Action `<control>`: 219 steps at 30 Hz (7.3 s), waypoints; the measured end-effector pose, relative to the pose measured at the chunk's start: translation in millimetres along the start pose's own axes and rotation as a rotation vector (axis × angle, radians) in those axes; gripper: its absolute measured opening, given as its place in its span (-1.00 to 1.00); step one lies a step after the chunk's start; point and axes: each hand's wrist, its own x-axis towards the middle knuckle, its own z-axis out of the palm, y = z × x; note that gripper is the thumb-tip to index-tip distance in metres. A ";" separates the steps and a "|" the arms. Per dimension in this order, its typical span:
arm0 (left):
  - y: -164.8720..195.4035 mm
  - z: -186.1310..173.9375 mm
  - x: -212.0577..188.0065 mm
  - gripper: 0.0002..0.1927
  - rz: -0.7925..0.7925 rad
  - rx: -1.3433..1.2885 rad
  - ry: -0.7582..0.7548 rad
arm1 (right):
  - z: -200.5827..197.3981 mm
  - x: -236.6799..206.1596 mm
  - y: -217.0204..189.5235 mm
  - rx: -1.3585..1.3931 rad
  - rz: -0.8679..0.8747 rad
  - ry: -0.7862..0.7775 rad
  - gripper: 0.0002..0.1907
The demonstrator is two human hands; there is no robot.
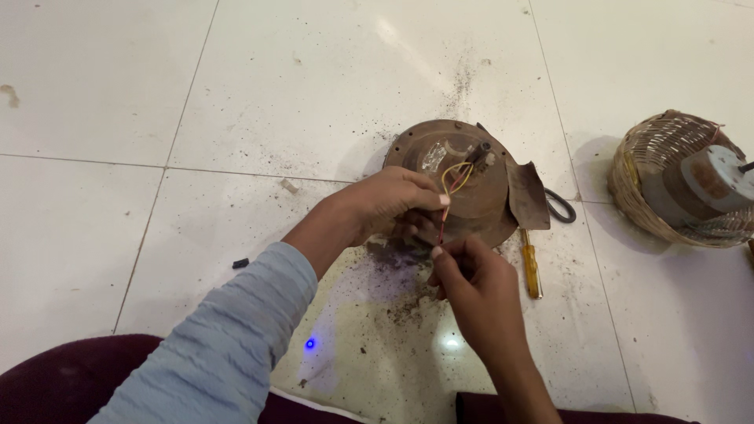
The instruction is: The person sits on the floor and works on a disassembled fan motor. They strip and twist wires, then use a screwdriver to adjust components inside the motor housing.
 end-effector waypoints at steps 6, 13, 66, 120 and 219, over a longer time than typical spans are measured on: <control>2.2 5.5 -0.8 -0.79 -0.068 0.017 0.011 | 2.5 1.2 7.9 0.305 0.097 -0.131 -0.76; 0.4 4.8 -1.8 -0.78 -0.022 0.018 -0.071 | -4.0 3.6 11.1 0.402 0.201 -0.236 -0.71; 2.5 -3.9 1.5 -0.78 -0.008 0.401 -0.242 | -6.3 10.2 23.7 0.322 -0.096 0.015 -0.68; 4.3 -16.1 -0.6 -0.69 -0.050 0.188 -0.522 | -24.6 39.2 3.9 0.985 0.335 -0.025 -0.87; -38.0 52.9 -47.5 -0.77 0.461 0.876 0.674 | -13.1 28.6 28.6 0.491 0.051 -0.195 -0.80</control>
